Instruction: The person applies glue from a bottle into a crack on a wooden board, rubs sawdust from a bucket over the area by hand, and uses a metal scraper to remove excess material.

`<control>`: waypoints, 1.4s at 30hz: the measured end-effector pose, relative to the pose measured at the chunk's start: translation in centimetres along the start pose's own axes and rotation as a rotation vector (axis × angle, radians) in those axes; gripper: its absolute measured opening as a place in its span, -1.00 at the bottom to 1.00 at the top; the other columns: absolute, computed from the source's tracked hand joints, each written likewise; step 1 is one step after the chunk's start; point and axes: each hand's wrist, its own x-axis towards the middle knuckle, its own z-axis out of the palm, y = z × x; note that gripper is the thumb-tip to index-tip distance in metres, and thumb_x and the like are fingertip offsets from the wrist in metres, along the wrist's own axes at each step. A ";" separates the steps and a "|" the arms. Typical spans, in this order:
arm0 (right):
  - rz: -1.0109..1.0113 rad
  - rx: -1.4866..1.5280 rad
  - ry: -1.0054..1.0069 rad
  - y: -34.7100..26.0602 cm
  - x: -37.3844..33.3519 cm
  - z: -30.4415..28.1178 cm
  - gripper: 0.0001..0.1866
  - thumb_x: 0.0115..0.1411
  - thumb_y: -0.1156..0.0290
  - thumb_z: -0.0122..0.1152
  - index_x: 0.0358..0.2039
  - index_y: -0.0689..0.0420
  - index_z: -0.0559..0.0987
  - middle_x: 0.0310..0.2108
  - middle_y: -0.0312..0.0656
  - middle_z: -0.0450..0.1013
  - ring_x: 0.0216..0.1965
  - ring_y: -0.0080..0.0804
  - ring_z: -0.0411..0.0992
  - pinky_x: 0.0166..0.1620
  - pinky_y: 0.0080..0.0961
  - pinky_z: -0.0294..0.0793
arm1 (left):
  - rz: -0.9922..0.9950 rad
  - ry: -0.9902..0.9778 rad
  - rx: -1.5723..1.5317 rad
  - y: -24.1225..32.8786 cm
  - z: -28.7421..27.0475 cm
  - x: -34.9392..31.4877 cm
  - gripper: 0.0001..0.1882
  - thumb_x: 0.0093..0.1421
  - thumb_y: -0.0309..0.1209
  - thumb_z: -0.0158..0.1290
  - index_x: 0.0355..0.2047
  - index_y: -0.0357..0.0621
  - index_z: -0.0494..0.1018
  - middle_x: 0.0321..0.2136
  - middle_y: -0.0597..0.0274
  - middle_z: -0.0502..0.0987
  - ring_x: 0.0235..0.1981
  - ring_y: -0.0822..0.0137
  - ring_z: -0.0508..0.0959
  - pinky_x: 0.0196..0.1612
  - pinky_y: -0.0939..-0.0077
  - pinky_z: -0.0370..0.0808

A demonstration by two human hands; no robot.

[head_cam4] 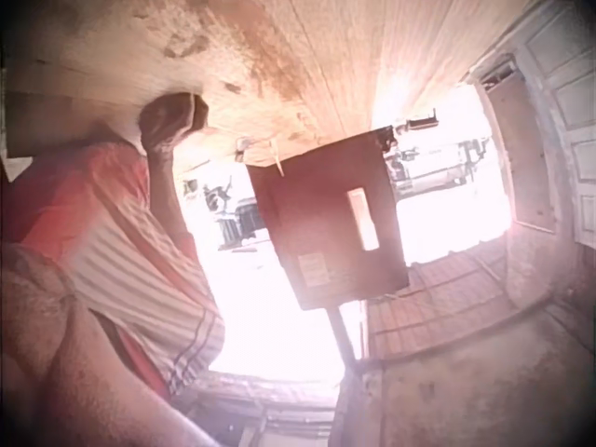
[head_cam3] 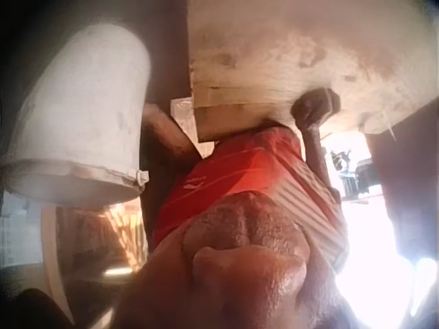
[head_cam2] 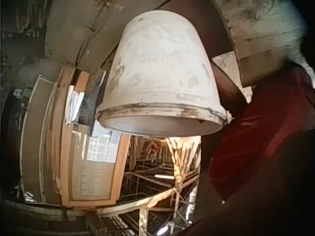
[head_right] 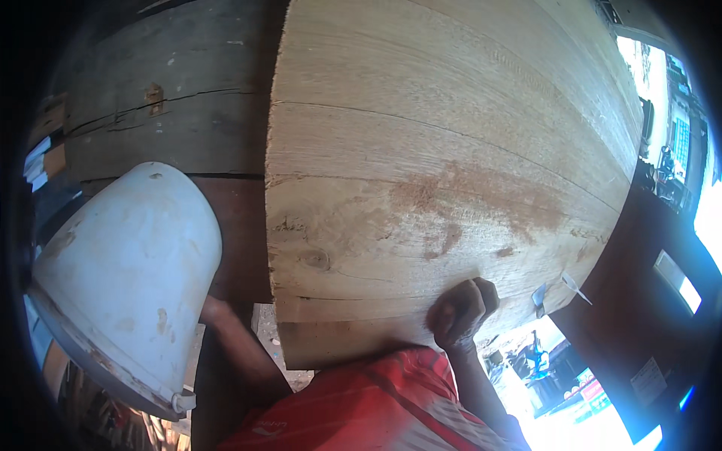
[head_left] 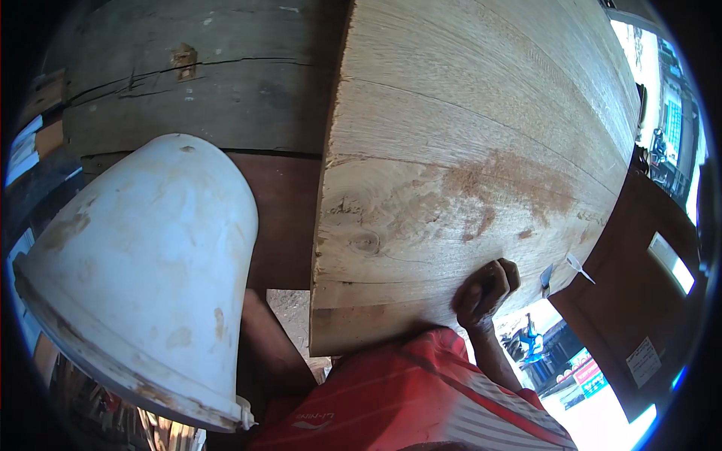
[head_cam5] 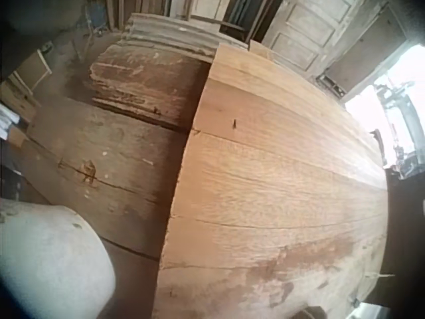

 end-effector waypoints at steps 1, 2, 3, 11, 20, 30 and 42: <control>0.014 0.007 -0.005 0.2 0.0 -0.1 -0.53 0.46 0.05 -0.08 0.06 0.24 0.38 -0.33 -0.17 0.40 -0.19 -0.12 0.32 -0.07 -0.07 0.27 | 0.003 -0.005 0.006 -0.2 -0.1 -0.2 -0.58 0.44 -0.17 -0.07 0.04 -0.33 0.40 0.02 -0.03 0.48 0.03 0.05 0.52 0.15 0.15 0.49; 0.033 0.014 -0.010 0.0 -0.2 -0.4 -0.52 0.46 0.05 -0.08 0.08 0.24 0.37 -0.35 -0.20 0.40 -0.19 -0.13 0.33 -0.07 -0.07 0.27 | 0.014 -0.009 0.014 -0.1 -0.4 0.0 -0.57 0.44 -0.17 -0.07 0.05 -0.33 0.40 0.03 -0.03 0.48 0.03 0.05 0.52 0.15 0.15 0.50; 0.034 0.025 -0.081 0.3 -0.2 -1.0 -0.51 0.46 0.06 -0.07 0.13 0.25 0.35 -0.36 -0.21 0.40 -0.20 -0.13 0.33 -0.06 -0.07 0.27 | 0.011 -0.017 0.018 -0.1 -0.3 -0.3 -0.57 0.44 -0.17 -0.07 0.05 -0.33 0.40 0.03 -0.03 0.48 0.03 0.04 0.52 0.15 0.15 0.50; 0.012 0.016 -0.077 1.1 -1.0 -1.4 -0.47 0.40 0.15 0.08 0.20 0.27 0.33 -0.14 0.00 0.35 -0.20 -0.11 0.38 -0.12 -0.08 0.33 | 0.022 -0.004 0.089 0.2 -0.2 0.8 -0.54 0.44 -0.15 -0.07 0.07 -0.36 0.40 0.05 -0.05 0.47 0.03 0.04 0.53 0.14 0.15 0.52; 0.100 0.063 -0.051 1.0 -1.1 -1.8 -0.45 0.28 0.21 0.24 0.18 0.24 0.38 -0.10 0.04 0.39 -0.16 -0.07 0.43 -0.10 -0.08 0.39 | 0.053 -0.065 0.122 0.6 1.7 1.2 -0.50 0.44 -0.14 -0.07 0.10 -0.39 0.39 0.07 -0.07 0.47 0.03 0.03 0.54 0.12 0.16 0.54; 0.126 0.051 -0.054 1.0 -2.2 -1.5 -0.47 0.20 0.30 0.30 0.15 0.20 0.45 0.01 0.04 0.41 0.00 -0.03 0.41 0.01 -0.12 0.39 | 0.106 -0.056 0.095 1.5 1.4 2.8 -0.46 0.44 -0.12 -0.08 0.12 -0.42 0.38 0.10 -0.09 0.47 0.03 0.02 0.55 0.11 0.16 0.56; 0.082 0.096 -0.043 1.3 -1.2 -1.9 -0.36 0.07 0.38 0.42 0.19 0.18 0.45 0.04 0.04 0.42 0.03 -0.01 0.41 0.03 -0.10 0.42 | 0.021 -0.085 0.015 2.2 1.7 2.1 -0.42 0.44 -0.10 -0.08 0.16 -0.46 0.38 0.13 -0.12 0.46 0.04 0.01 0.57 0.10 0.16 0.59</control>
